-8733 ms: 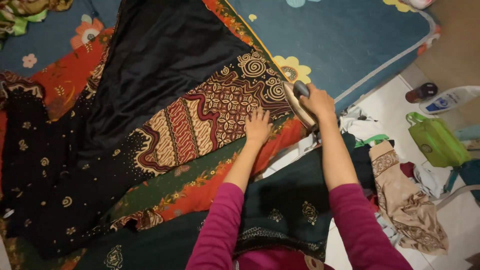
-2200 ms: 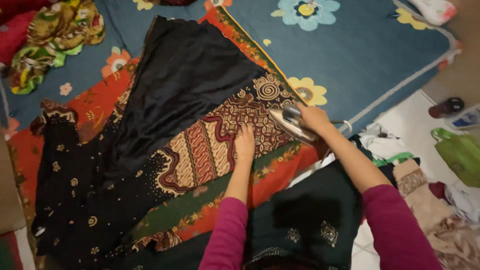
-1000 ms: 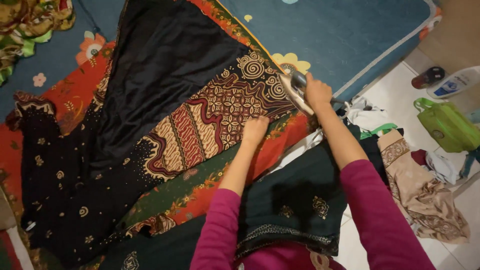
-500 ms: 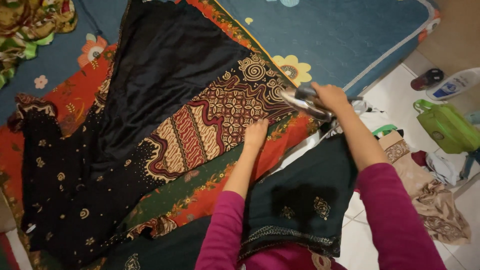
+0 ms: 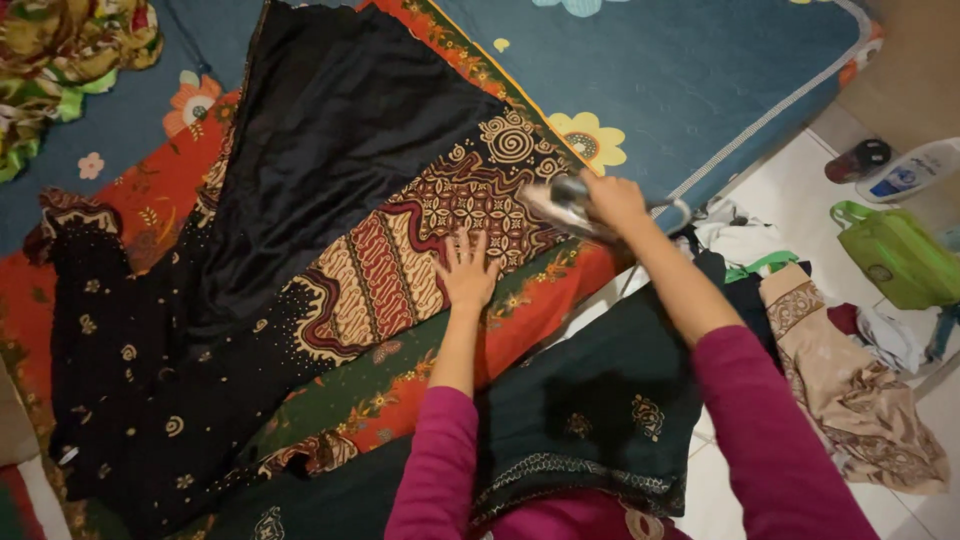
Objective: Iron a piece of clothing on a flat surface.
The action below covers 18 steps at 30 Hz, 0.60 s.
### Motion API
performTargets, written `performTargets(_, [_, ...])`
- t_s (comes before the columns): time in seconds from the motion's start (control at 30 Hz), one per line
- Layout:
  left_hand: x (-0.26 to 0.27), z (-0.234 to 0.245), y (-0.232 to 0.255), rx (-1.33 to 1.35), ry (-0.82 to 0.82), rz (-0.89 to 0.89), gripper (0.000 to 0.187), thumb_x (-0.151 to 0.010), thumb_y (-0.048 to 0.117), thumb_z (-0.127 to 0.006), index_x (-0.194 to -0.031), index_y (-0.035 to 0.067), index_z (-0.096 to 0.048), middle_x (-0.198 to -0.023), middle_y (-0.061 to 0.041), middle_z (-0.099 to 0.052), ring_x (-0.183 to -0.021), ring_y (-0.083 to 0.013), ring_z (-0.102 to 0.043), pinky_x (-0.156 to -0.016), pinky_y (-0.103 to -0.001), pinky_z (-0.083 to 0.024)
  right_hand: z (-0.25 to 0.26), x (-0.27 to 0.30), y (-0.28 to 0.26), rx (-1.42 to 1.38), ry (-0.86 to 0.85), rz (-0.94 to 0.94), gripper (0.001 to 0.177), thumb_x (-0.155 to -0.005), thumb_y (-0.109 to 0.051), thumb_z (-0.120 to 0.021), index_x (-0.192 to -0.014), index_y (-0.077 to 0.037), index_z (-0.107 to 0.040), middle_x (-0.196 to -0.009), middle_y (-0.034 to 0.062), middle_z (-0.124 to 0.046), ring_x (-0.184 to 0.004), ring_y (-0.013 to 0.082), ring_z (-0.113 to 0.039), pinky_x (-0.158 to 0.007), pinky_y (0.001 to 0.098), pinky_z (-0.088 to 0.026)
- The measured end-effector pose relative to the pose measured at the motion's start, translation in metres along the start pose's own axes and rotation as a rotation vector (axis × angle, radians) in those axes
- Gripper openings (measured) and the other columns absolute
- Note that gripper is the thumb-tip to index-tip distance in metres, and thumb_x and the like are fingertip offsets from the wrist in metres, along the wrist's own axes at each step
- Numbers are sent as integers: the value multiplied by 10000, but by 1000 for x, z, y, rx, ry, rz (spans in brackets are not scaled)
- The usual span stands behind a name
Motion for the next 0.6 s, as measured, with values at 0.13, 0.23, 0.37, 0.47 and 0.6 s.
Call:
performTargets(0.13, [8,9,-17,36,-125,111,741,-1002,633,-369,-1649,370,-119,-1736,-21,21,-1589,-342,-29,-1159,-752,-108,18,-13,-2,-106,178,-272,499,-889,-179,-662,-1360,-106,-517,-890,233,-727,-818,443,-719,-674,565,-561])
performTargets(0.23, [7,0,-26,4,-182,176,753,-1008,666,-340,-1652,378,-78,-1741,4,52,-1598,-303,25,-1176,-766,-49,54,-4,-31,-191,118,-266,527,-843,-176,-664,-1343,-105,-512,-877,255,-715,-811,456,-708,-669,572,-555])
performTargets(0.37, [4,-4,-27,14,-154,181,756,-995,664,-314,-1646,375,-60,-1729,4,68,-1582,-316,42,-1154,-760,-27,16,-20,-45,-101,-17,-59,361,-860,-164,-642,-1216,-149,-583,-912,213,-732,-880,422,-718,-737,561,-562])
performTargets(0.47, [8,-3,-27,10,-147,186,760,-993,665,-322,-1650,372,-77,-1734,1,59,-1587,-321,37,-1157,-759,-26,-14,-35,-27,-86,96,-153,321,-905,-147,-631,-1223,-137,-589,-898,202,-740,-860,412,-726,-737,547,-564])
performTargets(0.6, [7,-1,-27,12,-126,168,771,-993,672,-341,-1653,353,-101,-1742,-15,36,-1592,-334,26,-1154,-770,-24,32,-33,-51,-79,48,-103,386,-844,-162,-653,-1225,-174,-591,-877,195,-734,-826,409,-722,-689,537,-565])
Point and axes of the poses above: each hand's wrist, its own x-axis away from the middle knuckle, its own z-axis out of the back of the hand, y = z × x, the point moved 9 cm from there along -x, towards the middle knuckle
